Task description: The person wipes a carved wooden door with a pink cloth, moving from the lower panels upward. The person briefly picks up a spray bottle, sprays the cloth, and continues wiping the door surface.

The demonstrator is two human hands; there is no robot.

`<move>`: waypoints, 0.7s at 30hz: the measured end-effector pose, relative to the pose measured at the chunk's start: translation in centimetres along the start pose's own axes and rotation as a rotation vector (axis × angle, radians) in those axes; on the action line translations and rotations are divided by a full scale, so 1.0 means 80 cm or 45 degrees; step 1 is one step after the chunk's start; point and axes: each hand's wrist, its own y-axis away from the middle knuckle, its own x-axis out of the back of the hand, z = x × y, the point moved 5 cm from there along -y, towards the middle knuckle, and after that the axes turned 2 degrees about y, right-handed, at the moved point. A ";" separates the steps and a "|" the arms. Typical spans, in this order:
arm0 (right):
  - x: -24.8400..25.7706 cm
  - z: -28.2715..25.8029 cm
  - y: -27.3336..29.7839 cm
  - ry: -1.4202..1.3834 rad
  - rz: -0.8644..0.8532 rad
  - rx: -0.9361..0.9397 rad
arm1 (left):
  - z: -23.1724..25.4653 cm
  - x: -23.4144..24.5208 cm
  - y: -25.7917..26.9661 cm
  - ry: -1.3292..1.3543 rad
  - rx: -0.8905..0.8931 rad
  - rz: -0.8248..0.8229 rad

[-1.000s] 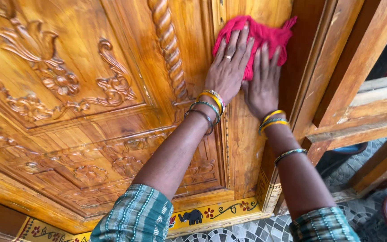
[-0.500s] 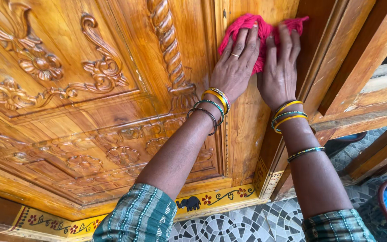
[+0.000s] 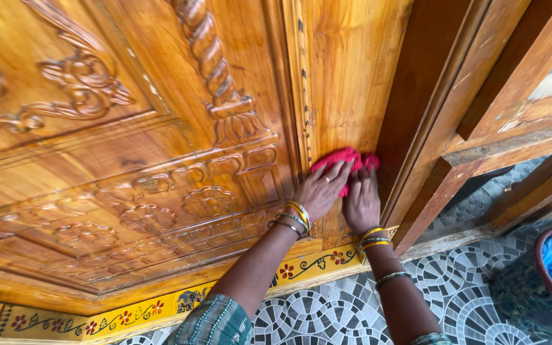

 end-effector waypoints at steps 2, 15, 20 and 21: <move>-0.027 0.010 0.043 -0.028 -0.038 -0.031 | 0.020 -0.041 0.026 0.011 -0.063 -0.145; -0.207 0.049 0.298 -0.345 -0.317 -0.704 | 0.151 -0.287 0.157 0.306 -0.117 -0.553; -0.255 0.045 0.354 -0.285 -0.124 -0.616 | 0.193 -0.376 0.212 0.237 -0.179 -0.672; -0.266 0.049 0.359 -0.318 -0.106 -0.680 | 0.198 -0.390 0.220 0.240 -0.168 -0.683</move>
